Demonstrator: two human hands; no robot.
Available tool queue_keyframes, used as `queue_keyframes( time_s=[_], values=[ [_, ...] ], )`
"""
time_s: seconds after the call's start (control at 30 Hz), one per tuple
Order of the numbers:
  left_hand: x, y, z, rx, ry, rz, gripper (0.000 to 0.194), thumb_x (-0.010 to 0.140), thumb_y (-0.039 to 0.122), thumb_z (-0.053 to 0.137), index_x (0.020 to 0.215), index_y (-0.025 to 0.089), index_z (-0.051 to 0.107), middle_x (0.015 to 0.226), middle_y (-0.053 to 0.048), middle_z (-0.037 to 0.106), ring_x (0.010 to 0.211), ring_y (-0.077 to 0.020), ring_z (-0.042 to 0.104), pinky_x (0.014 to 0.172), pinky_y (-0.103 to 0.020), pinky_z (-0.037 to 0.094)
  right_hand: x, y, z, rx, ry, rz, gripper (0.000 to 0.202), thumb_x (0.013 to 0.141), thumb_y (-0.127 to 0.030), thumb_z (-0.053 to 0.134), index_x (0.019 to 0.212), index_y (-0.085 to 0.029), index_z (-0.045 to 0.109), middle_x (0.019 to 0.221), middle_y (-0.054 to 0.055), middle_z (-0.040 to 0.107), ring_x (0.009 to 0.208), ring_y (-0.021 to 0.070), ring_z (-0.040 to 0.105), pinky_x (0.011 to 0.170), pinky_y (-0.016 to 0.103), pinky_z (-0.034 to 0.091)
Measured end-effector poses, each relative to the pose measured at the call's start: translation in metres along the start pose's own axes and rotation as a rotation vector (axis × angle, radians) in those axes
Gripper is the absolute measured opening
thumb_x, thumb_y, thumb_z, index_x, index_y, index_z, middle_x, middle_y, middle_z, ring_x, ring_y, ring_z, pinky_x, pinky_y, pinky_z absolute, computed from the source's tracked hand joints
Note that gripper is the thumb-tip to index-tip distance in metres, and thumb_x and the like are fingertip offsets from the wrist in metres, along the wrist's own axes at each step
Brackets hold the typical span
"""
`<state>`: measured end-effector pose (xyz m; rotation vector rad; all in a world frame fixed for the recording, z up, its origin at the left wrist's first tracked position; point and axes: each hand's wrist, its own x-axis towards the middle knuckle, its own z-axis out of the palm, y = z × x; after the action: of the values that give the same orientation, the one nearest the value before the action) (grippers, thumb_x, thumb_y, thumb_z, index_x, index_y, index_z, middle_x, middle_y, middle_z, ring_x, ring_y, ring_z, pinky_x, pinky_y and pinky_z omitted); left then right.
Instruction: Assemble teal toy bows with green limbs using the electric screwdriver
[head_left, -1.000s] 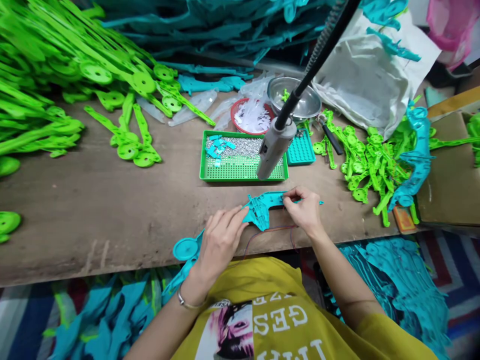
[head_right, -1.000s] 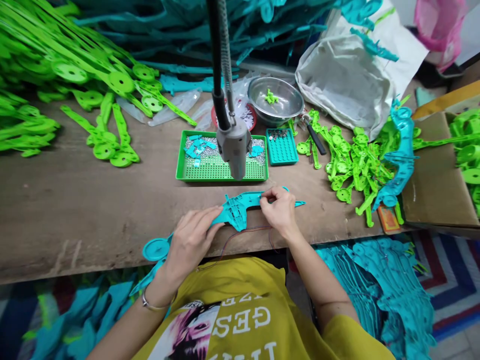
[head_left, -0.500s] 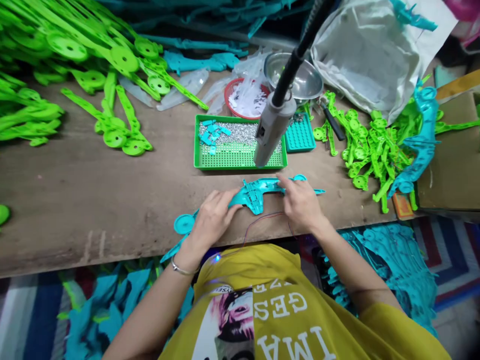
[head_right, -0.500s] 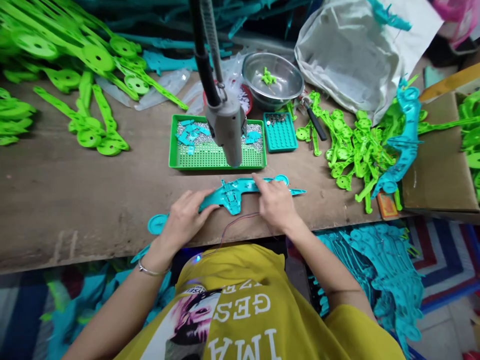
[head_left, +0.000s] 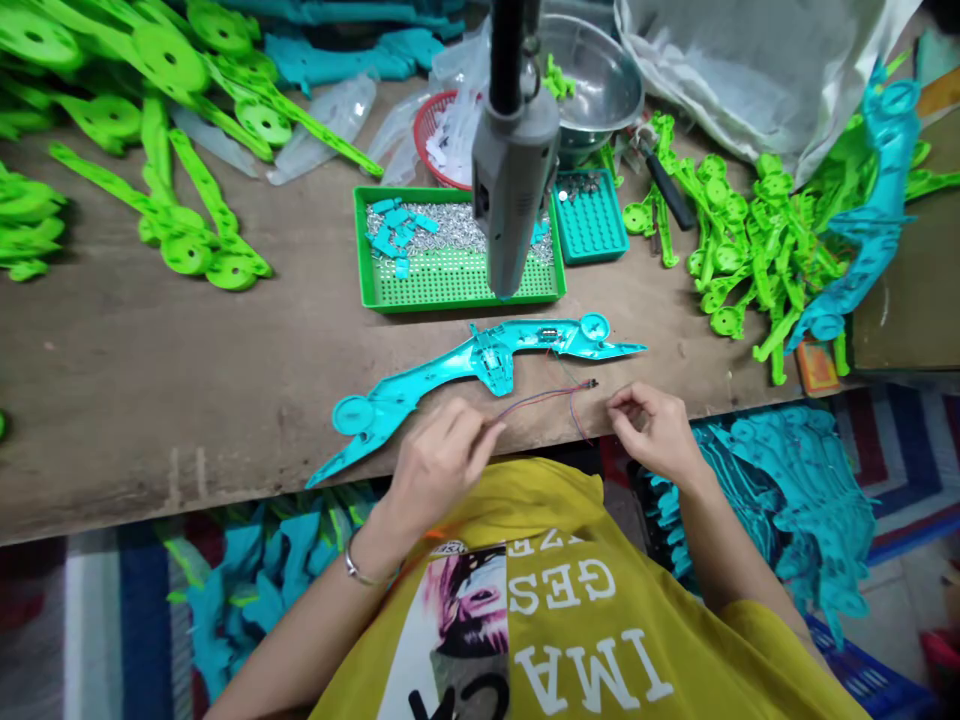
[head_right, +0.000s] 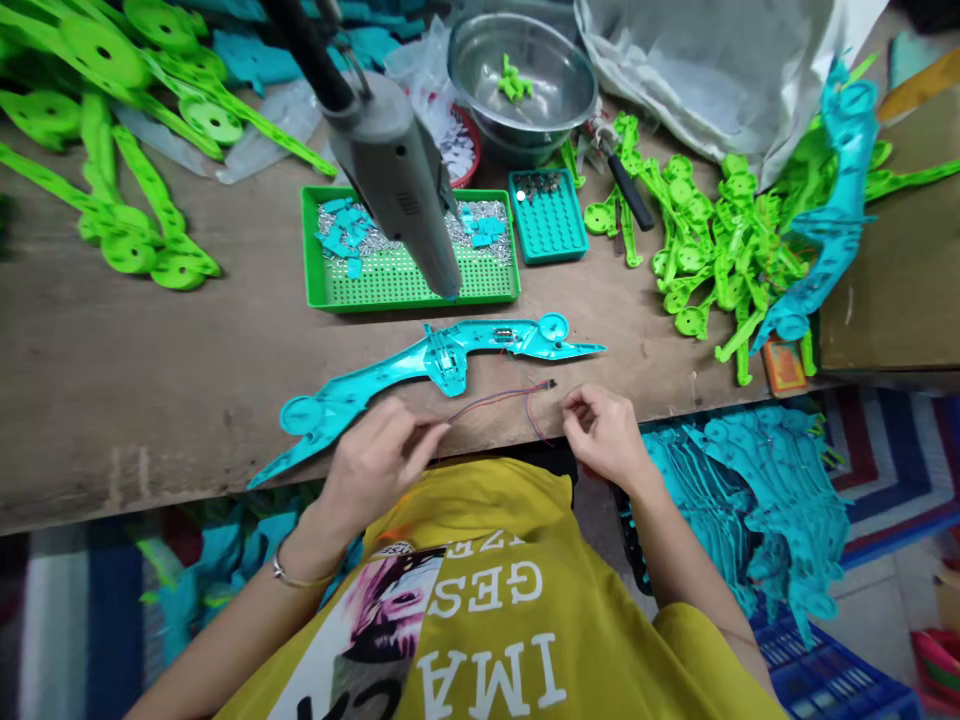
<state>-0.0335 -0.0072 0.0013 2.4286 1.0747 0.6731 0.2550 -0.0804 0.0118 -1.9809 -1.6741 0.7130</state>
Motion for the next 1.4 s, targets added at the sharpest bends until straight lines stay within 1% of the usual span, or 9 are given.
queue_keyframes(
  time_s=[0.23, 0.4, 0.53, 0.7, 0.8, 0.93, 1.13, 1.23, 1.4],
  values=[
    [-0.032, 0.003, 0.018, 0.016, -0.085, -0.121, 0.022, 0.099, 0.039, 0.062, 0.1, 0.017, 0.062, 0.09, -0.007, 0.065, 0.081, -0.0206, 0.064, 0.073, -0.032, 0.052, -0.043, 0.014, 0.001, -0.317, -0.34, 0.187, 0.015, 0.08, -0.036, 0.079, 0.075, -0.025, 0.071, 0.072, 0.004, 0.075, 0.066, 0.0209, 0.069, 0.06, 0.029, 0.045],
    [-0.04, 0.006, 0.018, -0.117, -0.065, -0.137, 0.016, 0.099, 0.032, 0.063, 0.097, 0.016, 0.063, 0.085, -0.004, 0.066, 0.072, -0.015, 0.064, 0.067, -0.026, 0.051, -0.062, 0.042, 0.042, -0.46, -0.329, 0.185, 0.04, 0.084, -0.046, 0.077, 0.113, -0.02, 0.072, 0.105, 0.016, 0.077, 0.093, 0.029, 0.073, 0.078, 0.037, 0.054],
    [-0.037, 0.015, 0.017, -0.296, -0.194, -0.178, 0.011, 0.098, 0.027, 0.062, 0.095, 0.018, 0.067, 0.076, 0.0, 0.066, 0.064, -0.0122, 0.063, 0.063, -0.024, 0.05, -0.061, 0.046, 0.067, -0.321, -0.236, 0.097, 0.021, 0.097, -0.028, 0.059, 0.111, -0.018, 0.071, 0.115, 0.016, 0.074, 0.11, 0.0288, 0.069, 0.093, 0.041, 0.054],
    [-0.022, 0.038, 0.021, -0.532, -0.501, -0.194, 0.031, 0.096, 0.034, 0.065, 0.125, 0.022, 0.067, 0.111, -0.007, 0.076, 0.091, -0.0187, 0.074, 0.084, -0.033, 0.059, -0.059, 0.002, 0.021, -0.03, -0.234, 0.085, 0.031, 0.105, -0.034, 0.044, 0.084, -0.024, 0.064, 0.073, 0.003, 0.072, 0.066, 0.0199, 0.069, 0.064, 0.031, 0.05],
    [-0.008, 0.053, 0.033, -0.701, -0.552, -0.08, 0.064, 0.089, 0.046, 0.074, 0.145, 0.022, 0.054, 0.145, -0.015, 0.061, 0.129, -0.0266, 0.062, 0.106, -0.043, 0.053, -0.048, -0.041, -0.013, 0.187, -0.327, -0.004, 0.034, 0.106, -0.038, 0.043, 0.082, -0.026, 0.064, 0.069, -0.001, 0.071, 0.061, 0.0156, 0.067, 0.061, 0.028, 0.047],
    [0.001, 0.057, 0.04, -0.957, -0.613, -0.047, 0.037, 0.103, 0.048, 0.048, 0.107, 0.019, 0.07, 0.117, -0.012, 0.074, 0.109, -0.0234, 0.069, 0.097, -0.041, 0.055, -0.02, -0.07, -0.027, 0.176, -0.336, -0.089, 0.04, 0.105, -0.043, 0.046, 0.074, -0.024, 0.064, 0.065, -0.001, 0.07, 0.058, 0.0144, 0.064, 0.06, 0.027, 0.044],
    [-0.009, 0.041, 0.009, -1.381, -0.447, -0.47, 0.043, 0.104, 0.055, 0.044, 0.085, 0.02, 0.058, 0.104, -0.011, 0.074, 0.105, -0.0239, 0.07, 0.099, -0.045, 0.053, 0.016, -0.026, -0.013, 0.064, -0.009, 0.059, 0.027, 0.1, -0.039, 0.052, 0.095, -0.021, 0.072, 0.088, 0.006, 0.077, 0.077, 0.0197, 0.07, 0.074, 0.031, 0.051],
    [-0.011, 0.039, -0.001, -1.507, -0.338, -0.535, 0.04, 0.098, 0.058, 0.056, 0.085, 0.02, 0.056, 0.097, -0.01, 0.072, 0.096, -0.0255, 0.073, 0.095, -0.049, 0.056, 0.017, -0.008, 0.006, 0.021, -0.012, 0.01, 0.025, 0.091, -0.03, 0.064, 0.113, -0.019, 0.07, 0.104, 0.01, 0.073, 0.089, 0.0231, 0.07, 0.084, 0.037, 0.054],
    [-0.01, 0.033, -0.009, -1.493, -0.287, -0.538, 0.033, 0.095, 0.053, 0.061, 0.101, 0.021, 0.058, 0.122, -0.015, 0.069, 0.102, -0.0304, 0.075, 0.092, -0.053, 0.06, 0.011, -0.004, 0.032, 0.094, -0.029, -0.104, 0.027, 0.091, -0.027, 0.067, 0.117, -0.022, 0.071, 0.102, 0.009, 0.069, 0.091, 0.0219, 0.066, 0.083, 0.037, 0.056]
  ],
)
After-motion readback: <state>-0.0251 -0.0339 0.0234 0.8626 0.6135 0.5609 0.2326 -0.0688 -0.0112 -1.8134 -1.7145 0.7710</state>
